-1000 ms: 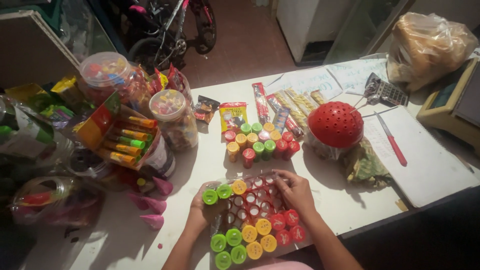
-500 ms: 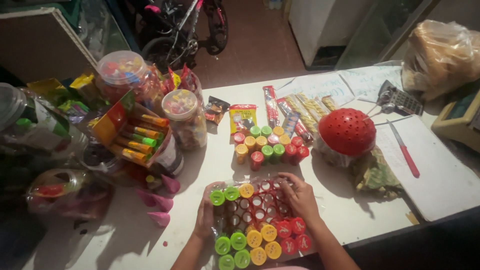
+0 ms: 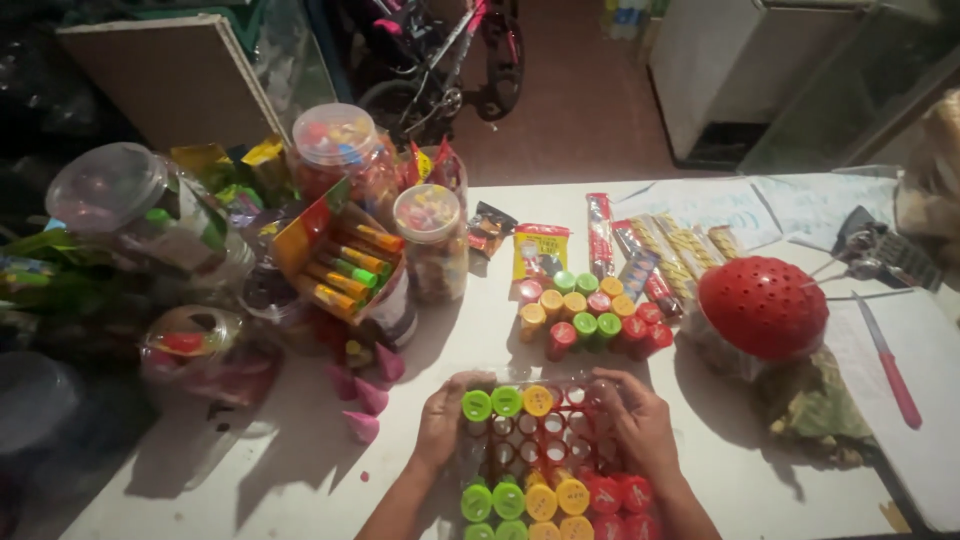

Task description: Arranging small colorful cylindrical containers into a red plastic grid tray on a table.

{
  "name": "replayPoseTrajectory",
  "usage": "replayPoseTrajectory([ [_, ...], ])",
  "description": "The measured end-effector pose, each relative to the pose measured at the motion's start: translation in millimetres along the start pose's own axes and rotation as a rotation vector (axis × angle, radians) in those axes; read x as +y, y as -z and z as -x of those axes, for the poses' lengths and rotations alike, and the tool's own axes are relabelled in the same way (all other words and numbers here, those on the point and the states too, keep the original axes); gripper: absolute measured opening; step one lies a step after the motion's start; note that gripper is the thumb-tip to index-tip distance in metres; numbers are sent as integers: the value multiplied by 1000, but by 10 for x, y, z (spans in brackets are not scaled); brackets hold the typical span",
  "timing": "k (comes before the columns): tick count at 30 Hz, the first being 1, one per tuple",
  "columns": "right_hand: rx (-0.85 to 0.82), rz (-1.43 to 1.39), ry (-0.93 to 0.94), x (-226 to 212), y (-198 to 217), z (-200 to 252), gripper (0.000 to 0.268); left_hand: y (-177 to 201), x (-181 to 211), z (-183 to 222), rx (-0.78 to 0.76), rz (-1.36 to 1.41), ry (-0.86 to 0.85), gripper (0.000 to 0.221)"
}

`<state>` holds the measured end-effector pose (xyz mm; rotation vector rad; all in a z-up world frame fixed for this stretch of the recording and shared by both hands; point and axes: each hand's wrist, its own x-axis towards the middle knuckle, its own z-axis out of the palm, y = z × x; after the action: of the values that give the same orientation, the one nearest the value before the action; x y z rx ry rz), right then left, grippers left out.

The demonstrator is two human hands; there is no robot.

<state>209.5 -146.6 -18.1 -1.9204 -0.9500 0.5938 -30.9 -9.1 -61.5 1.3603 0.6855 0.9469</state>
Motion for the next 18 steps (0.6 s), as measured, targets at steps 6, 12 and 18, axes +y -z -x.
replayPoseTrajectory([
  [6, 80, -28, -147, -217, -11, 17, 32, -41, 201, -104, 155, 13, 182, 50],
  [12, 62, 51, -134, -273, 5, 5, 29, -1, 132, -248, 209, -74, 218, 53],
  [18, 106, 48, 26, -178, -24, -42, 22, -14, 203, -352, 244, -18, 308, 44],
])
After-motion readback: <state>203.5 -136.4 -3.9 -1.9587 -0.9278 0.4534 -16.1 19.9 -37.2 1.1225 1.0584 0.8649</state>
